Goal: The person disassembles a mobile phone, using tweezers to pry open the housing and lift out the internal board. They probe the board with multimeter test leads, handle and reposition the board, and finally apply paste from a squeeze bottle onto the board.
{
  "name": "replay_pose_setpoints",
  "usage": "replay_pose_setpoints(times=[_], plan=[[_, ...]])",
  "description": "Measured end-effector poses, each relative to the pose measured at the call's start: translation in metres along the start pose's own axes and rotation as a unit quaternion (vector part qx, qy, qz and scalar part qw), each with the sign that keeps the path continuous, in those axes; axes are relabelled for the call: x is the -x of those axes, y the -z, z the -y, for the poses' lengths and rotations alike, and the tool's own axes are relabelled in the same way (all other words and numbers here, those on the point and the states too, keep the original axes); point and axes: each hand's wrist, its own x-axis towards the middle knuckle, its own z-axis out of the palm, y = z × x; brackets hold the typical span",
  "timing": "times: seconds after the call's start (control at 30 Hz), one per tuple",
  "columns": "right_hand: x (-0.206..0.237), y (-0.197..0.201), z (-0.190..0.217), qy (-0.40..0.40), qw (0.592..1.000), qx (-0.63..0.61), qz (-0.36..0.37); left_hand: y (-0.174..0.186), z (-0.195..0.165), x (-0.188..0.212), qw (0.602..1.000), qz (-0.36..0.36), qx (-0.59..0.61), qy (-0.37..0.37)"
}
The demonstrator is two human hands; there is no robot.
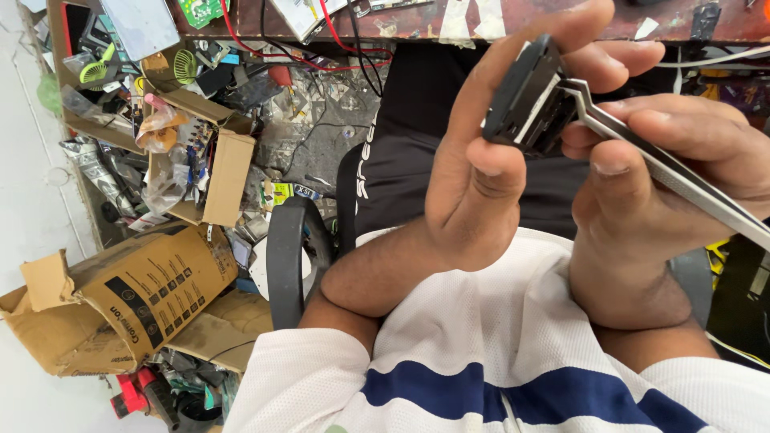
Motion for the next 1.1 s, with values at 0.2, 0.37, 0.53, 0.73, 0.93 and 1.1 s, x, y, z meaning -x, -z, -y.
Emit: replay_pose_setpoints(times=[0.2,0.37,0.53,0.73,0.93,1.1], plan=[[0.0,-0.007,0.001,-0.055,0.994,-0.086,-0.031,0.0,0.002,-0.002,1.0,0.004,-0.019,-0.007],[-0.01,-0.003,0.001,-0.104,0.978,-0.178,-0.018,0.0,0.005,-0.003,0.999,0.012,-0.03,-0.017],[-0.015,0.003,-0.003,-0.168,0.946,-0.277,-0.032,0.002,0.007,-0.002,0.999,0.017,-0.04,-0.026],[-0.016,0.009,-0.008,-0.202,0.921,-0.332,-0.025,0.002,0.007,-0.001,0.998,0.017,-0.045,-0.031],[-0.019,0.007,-0.009,-0.161,0.937,-0.31,0.0,-0.001,0.008,-0.003,0.998,0.01,-0.055,-0.032],[-0.023,0.005,-0.007,-0.123,0.956,-0.264,0.031,-0.002,0.01,-0.002,0.998,0.003,-0.051,-0.036]])
